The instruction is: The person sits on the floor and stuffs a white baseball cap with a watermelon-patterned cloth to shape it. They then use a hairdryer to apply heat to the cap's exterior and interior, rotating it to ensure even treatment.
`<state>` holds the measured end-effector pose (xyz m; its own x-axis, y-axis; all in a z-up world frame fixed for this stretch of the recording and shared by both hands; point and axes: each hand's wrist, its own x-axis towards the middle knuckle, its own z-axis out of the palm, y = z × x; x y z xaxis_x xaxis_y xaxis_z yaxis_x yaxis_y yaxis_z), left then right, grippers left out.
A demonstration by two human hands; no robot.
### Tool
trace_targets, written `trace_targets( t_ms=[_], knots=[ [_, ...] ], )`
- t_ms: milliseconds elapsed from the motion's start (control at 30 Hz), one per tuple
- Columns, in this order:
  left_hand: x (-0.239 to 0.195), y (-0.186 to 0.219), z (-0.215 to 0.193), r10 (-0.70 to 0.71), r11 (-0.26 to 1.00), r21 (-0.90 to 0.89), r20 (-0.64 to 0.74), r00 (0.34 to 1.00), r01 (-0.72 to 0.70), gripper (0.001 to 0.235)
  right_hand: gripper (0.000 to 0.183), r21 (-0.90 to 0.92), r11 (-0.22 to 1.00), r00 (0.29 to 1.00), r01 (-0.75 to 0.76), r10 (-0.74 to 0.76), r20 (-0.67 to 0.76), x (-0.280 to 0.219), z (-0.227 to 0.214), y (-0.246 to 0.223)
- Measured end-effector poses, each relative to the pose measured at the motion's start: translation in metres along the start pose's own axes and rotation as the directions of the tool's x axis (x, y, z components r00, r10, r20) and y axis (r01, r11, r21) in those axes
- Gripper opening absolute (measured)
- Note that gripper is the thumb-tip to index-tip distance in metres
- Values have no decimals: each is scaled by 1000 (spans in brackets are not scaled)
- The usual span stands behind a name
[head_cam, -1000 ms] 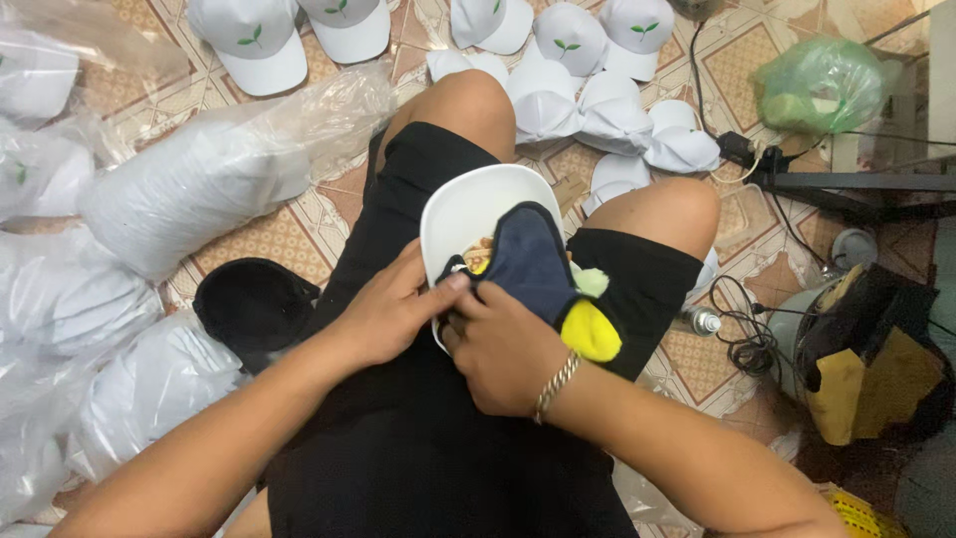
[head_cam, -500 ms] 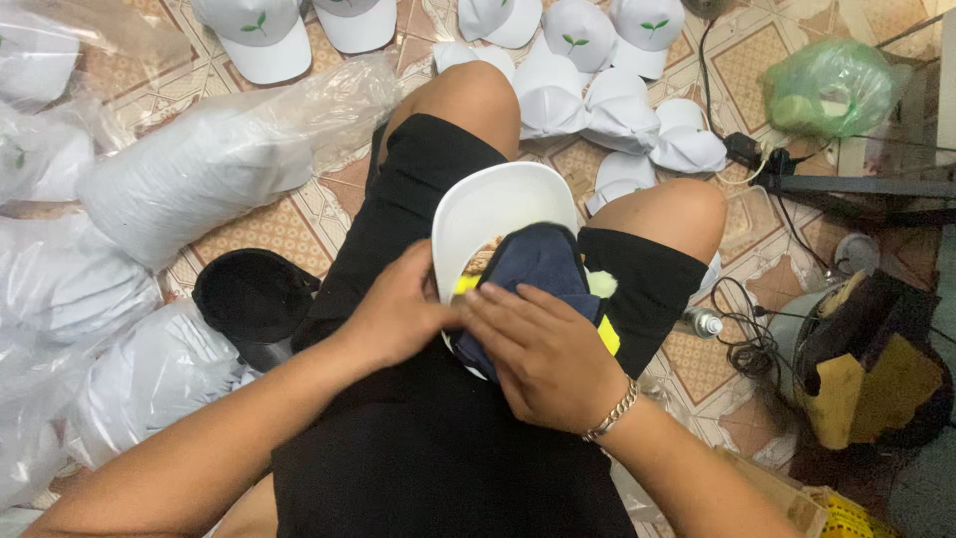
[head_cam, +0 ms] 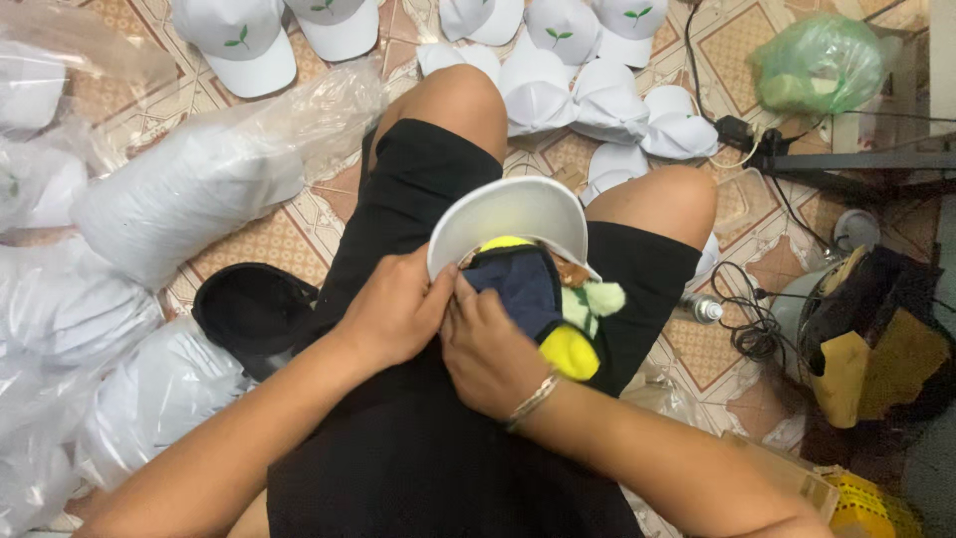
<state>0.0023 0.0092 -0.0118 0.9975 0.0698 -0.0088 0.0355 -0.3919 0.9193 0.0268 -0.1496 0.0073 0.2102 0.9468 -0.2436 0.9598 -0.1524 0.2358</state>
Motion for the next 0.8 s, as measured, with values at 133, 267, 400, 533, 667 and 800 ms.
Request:
trace_targets(
  t_ms=[133, 267, 400, 533, 667, 800],
  knots=[
    [3, -4, -4, -170, 983, 55, -40, 985, 173, 25, 33, 531, 847, 838, 4, 288, -464, -37, -9, 27],
    [6, -8, 2, -73, 991, 105, -52, 996, 78, 29, 36, 540, 837, 775, -83, 395, -493, -53, -18, 31],
    [7, -11, 10, -55, 998, -28, -42, 998, 54, 33, 42, 495, 866, 871, -72, 296, -392, -39, -18, 25],
    [-5, -11, 14, -8, 1000, 3, -72, 997, 8, 28, 45, 419, 900, 950, -120, 226, -214, -25, -12, 15],
    [-17, -8, 14, -13, 1000, 26, -51, 999, 15, 24, 29, 399, 909, 993, -119, 100, 69, -3, -5, 6],
    [-18, -4, 9, -12, 999, -44, -78, 997, 9, 24, 32, 393, 919, 991, -28, 76, -109, -3, -6, 17]
  ],
)
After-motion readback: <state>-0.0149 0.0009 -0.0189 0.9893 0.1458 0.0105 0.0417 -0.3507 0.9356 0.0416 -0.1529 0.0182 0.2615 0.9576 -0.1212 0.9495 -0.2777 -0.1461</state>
